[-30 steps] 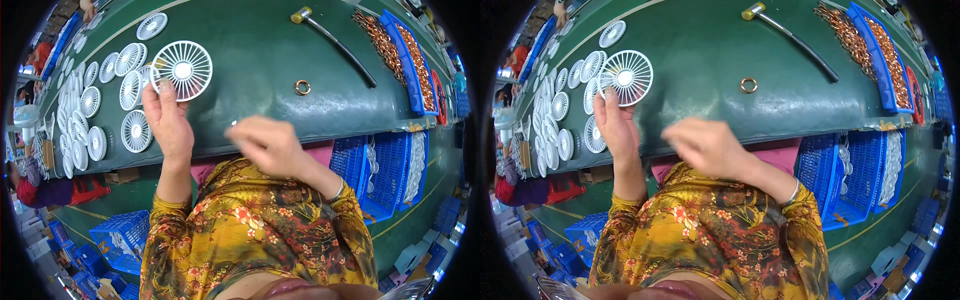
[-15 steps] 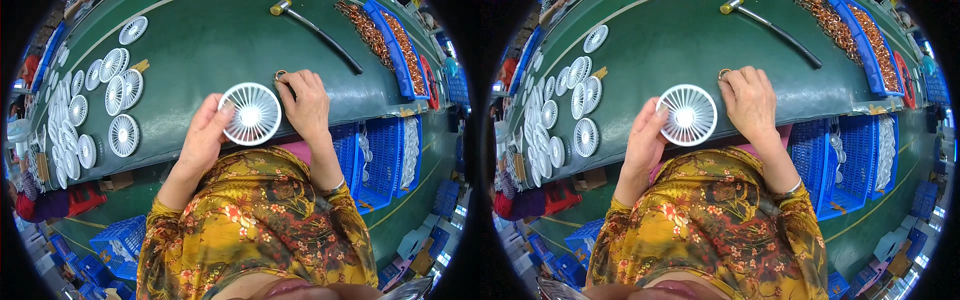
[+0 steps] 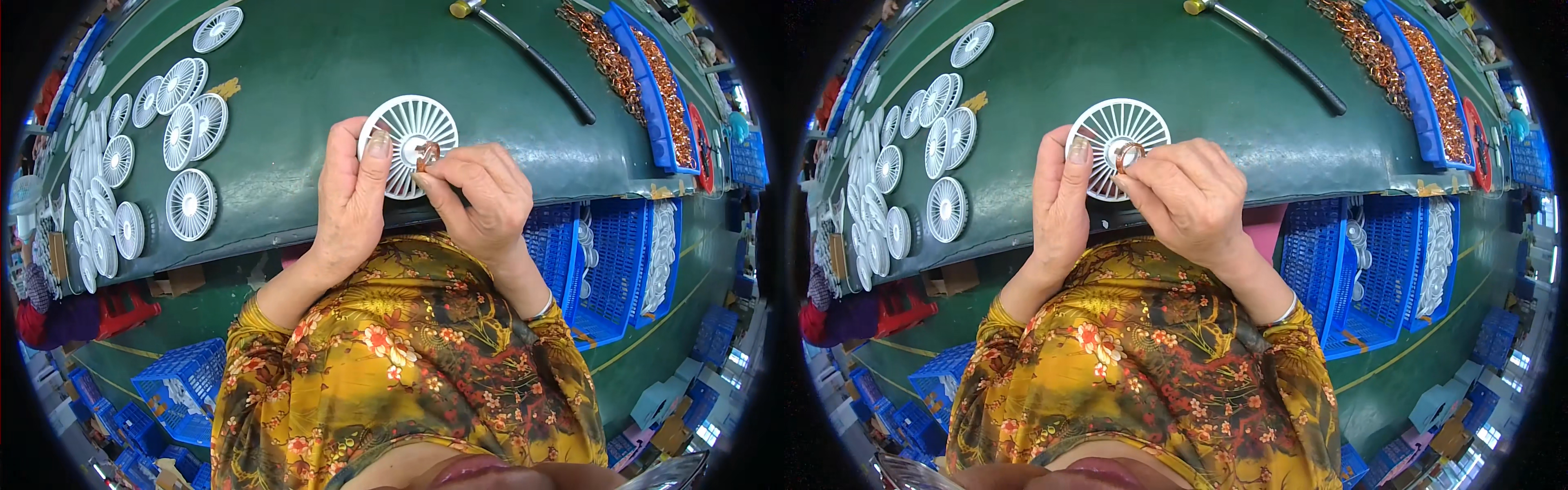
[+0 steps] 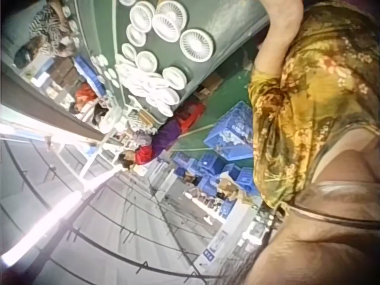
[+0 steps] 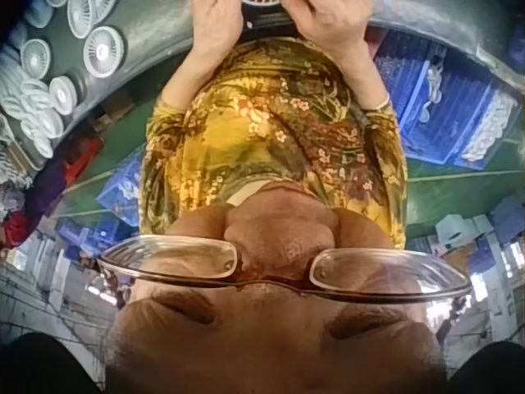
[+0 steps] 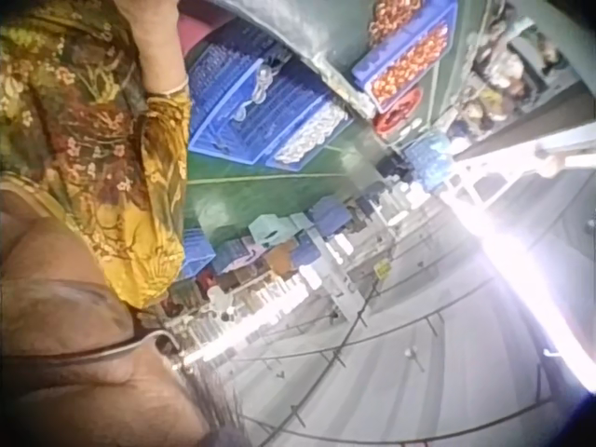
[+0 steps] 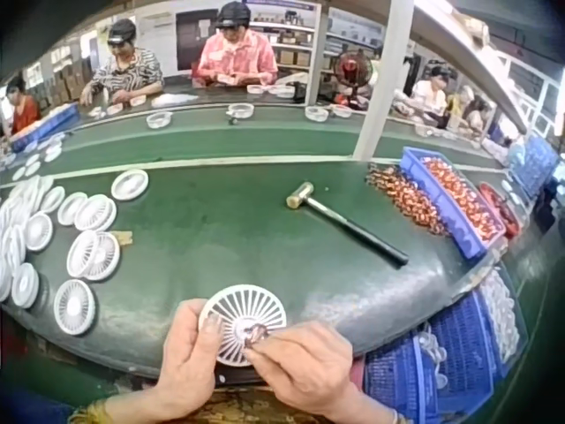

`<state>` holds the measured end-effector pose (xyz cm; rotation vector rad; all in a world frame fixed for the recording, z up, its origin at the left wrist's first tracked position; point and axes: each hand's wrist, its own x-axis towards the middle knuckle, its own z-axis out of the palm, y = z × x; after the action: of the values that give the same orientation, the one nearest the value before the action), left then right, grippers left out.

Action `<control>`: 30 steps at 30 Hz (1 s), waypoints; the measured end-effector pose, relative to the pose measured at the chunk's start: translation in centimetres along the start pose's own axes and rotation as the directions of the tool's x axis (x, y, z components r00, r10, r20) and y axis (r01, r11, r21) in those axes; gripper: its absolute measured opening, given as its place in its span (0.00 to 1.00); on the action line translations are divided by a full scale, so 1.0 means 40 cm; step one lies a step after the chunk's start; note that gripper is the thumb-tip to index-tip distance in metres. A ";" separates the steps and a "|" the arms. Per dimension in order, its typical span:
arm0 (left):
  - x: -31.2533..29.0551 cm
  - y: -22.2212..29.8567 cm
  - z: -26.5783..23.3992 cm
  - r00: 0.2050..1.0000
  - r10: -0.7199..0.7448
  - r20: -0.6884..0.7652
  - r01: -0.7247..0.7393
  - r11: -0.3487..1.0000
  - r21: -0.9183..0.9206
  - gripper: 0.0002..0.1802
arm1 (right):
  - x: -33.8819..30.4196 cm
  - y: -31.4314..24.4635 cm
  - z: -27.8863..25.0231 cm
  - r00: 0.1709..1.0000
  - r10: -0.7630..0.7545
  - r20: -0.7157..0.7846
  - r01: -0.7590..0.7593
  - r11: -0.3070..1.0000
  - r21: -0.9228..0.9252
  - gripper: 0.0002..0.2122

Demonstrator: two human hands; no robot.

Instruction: The person fits metal rings into plastic fan grilles by hand and taps them into place using a mallet on an assembly line table.

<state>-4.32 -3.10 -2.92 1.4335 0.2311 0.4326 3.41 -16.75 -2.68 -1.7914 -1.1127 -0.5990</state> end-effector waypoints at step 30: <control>-0.028 -0.056 0.031 0.973 0.229 -0.012 -0.229 0.973 0.034 0.17 | -0.013 -0.017 0.059 0.973 0.225 -0.043 -0.226 0.974 -0.026 0.07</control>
<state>-4.51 -4.88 -5.10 1.4947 0.0853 0.6316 2.43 -14.76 -3.87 -1.8923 -0.8619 -0.5144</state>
